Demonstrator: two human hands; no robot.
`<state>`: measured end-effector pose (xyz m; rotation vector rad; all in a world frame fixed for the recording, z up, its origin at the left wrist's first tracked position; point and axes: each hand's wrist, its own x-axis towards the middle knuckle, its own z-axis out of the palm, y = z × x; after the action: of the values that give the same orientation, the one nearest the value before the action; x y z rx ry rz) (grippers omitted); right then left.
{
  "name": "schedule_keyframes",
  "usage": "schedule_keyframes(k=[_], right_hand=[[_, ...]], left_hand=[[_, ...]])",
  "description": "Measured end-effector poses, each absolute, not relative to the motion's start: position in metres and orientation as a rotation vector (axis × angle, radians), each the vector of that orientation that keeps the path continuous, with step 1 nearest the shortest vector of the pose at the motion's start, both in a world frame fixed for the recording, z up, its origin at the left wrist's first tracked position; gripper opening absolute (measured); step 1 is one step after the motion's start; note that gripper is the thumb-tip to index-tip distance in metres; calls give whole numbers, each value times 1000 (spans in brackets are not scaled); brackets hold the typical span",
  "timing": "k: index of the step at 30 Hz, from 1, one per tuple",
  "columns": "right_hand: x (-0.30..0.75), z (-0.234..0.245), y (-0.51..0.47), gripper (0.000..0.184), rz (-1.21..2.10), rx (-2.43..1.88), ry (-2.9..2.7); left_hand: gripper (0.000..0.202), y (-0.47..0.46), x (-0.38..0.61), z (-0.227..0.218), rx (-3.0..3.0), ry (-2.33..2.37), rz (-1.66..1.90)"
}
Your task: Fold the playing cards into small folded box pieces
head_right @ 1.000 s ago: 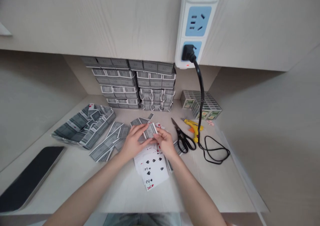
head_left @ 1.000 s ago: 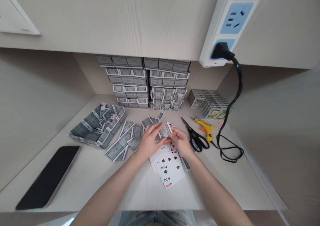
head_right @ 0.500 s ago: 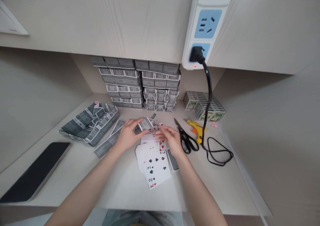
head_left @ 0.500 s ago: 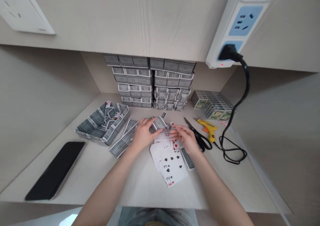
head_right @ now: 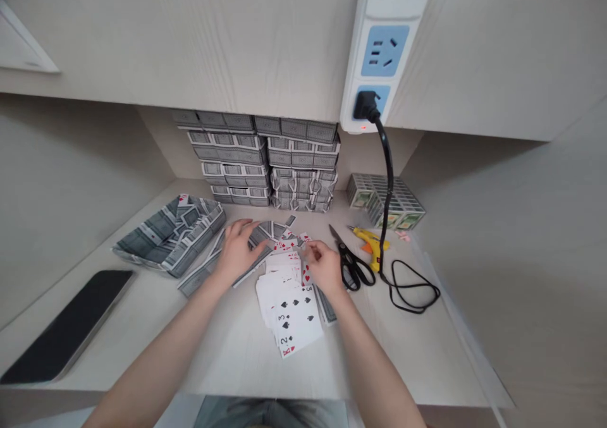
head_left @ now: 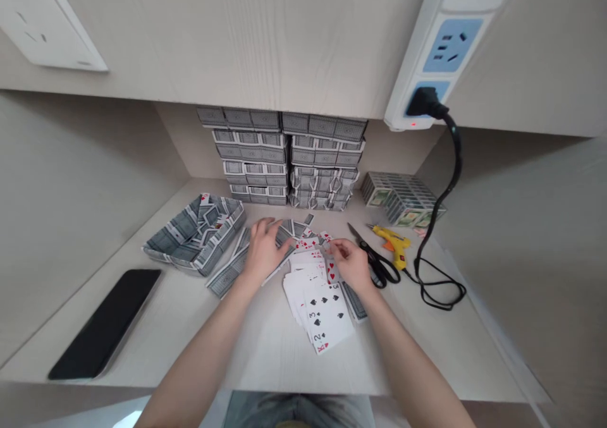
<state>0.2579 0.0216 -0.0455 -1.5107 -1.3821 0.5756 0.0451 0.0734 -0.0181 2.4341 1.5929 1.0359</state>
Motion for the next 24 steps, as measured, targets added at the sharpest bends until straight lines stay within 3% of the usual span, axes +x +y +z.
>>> schedule_keyframes(k=[4, 8, 10, 13, 24], right_hand=[[259, -45, 21, 18, 449, -1580, -1459], [259, -44, 21, 19, 390, -1623, -1478], [260, -43, 21, 19, 388, -1626, -1473], [260, -41, 21, 18, 396, -1627, -1466], [260, -41, 21, 20, 477, -1596, -1413]], left_hand=[[30, 46, 65, -1, 2578, 938, 794], [68, 7, 91, -2, 2610, 576, 521], [83, -5, 98, -10, 2622, 588, 482], [88, -5, 98, -19, 2646, 707, 482], [61, 32, 80, -16, 2539, 1208, 581]])
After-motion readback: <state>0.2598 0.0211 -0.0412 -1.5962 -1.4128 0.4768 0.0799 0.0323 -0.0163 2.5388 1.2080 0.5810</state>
